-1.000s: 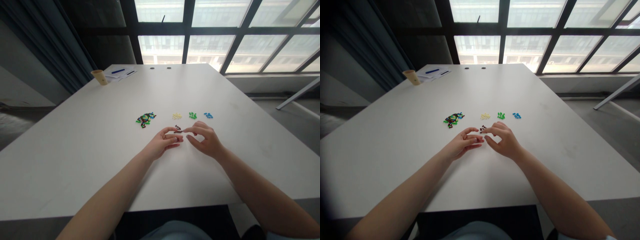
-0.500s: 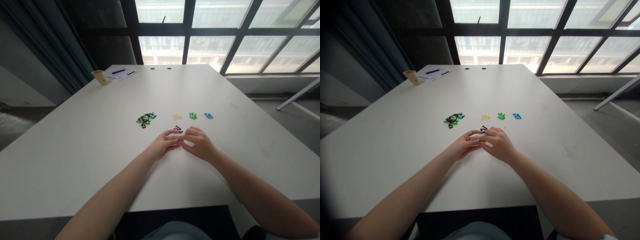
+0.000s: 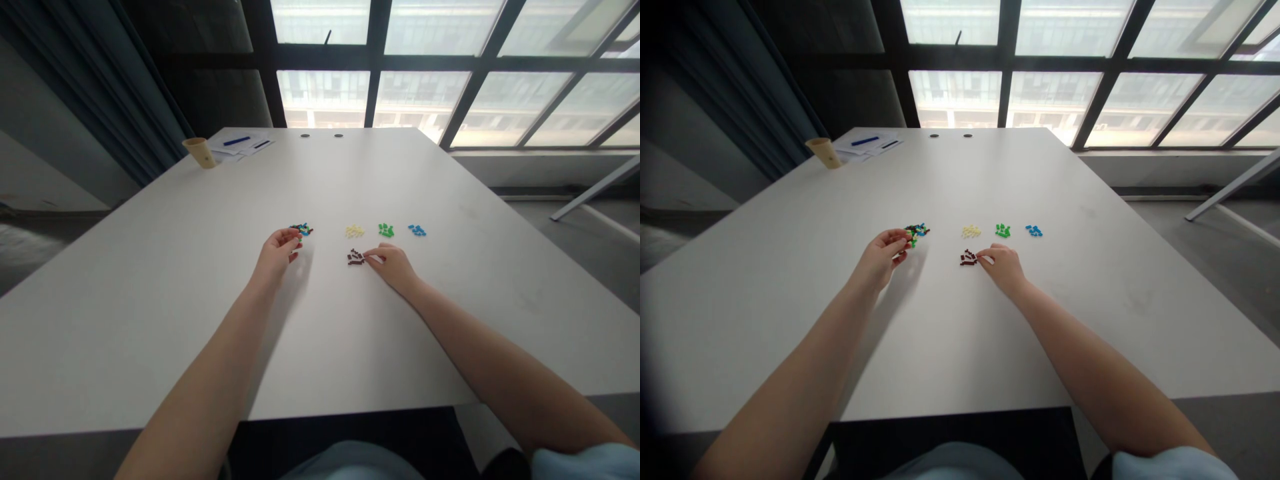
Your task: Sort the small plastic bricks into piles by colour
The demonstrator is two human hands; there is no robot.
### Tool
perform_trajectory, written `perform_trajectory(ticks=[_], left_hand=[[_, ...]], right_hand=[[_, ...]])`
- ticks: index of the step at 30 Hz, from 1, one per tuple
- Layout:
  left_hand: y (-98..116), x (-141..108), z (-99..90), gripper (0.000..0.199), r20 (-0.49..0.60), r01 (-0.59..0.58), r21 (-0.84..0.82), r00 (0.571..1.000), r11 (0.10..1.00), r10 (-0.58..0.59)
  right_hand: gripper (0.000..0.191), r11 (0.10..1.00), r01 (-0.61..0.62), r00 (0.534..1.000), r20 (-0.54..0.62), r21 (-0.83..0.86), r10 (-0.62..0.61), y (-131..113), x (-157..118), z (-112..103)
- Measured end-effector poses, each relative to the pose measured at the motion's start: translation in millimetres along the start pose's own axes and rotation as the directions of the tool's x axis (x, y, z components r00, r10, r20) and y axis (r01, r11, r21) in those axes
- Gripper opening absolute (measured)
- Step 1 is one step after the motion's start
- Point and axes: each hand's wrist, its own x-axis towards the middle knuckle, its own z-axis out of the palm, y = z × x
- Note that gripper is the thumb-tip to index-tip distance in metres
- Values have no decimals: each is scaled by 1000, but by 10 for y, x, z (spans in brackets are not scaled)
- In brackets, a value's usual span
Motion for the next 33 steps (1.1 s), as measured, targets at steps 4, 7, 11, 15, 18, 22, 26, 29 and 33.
perform_trajectory(ticks=[4,7,11,15,18,22,26,29,33], left_hand=[[9,-12,17,25,4,-3,-1,1000,1000,3],[21,4,12,25,-14,-19,-8,1000,1000,19],[5,114,-106,22,-88,-78,80,992,994,85],[-52,227,-299,19,-76,-144,577,970,804,229],[-98,249,-375,22,31,-173,820,965,546,260],[-145,236,-352,23,130,-211,889,967,407,218],[-172,234,-309,24,152,-223,928,958,298,241],[-172,224,-291,24,149,-218,947,949,236,277],[-173,215,-282,26,168,-234,951,939,201,299]], right_hand=[[23,1000,-16,999,38,21,15,-9,-6,-7],[23,998,-29,999,22,60,28,-12,-10,-19],[22,996,-28,999,-28,87,31,-19,-20,-36],[21,993,-29,997,-69,112,36,-65,-53,-112],[21,994,-20,997,-76,104,28,-122,-85,-206],[21,996,25,998,-66,90,-19,-172,-112,-289],[20,995,32,999,-42,91,-28,-171,-119,-293],[20,996,29,999,-34,88,-26,-160,-117,-286],[20,996,31,999,-45,89,-27,-151,-110,-293]])
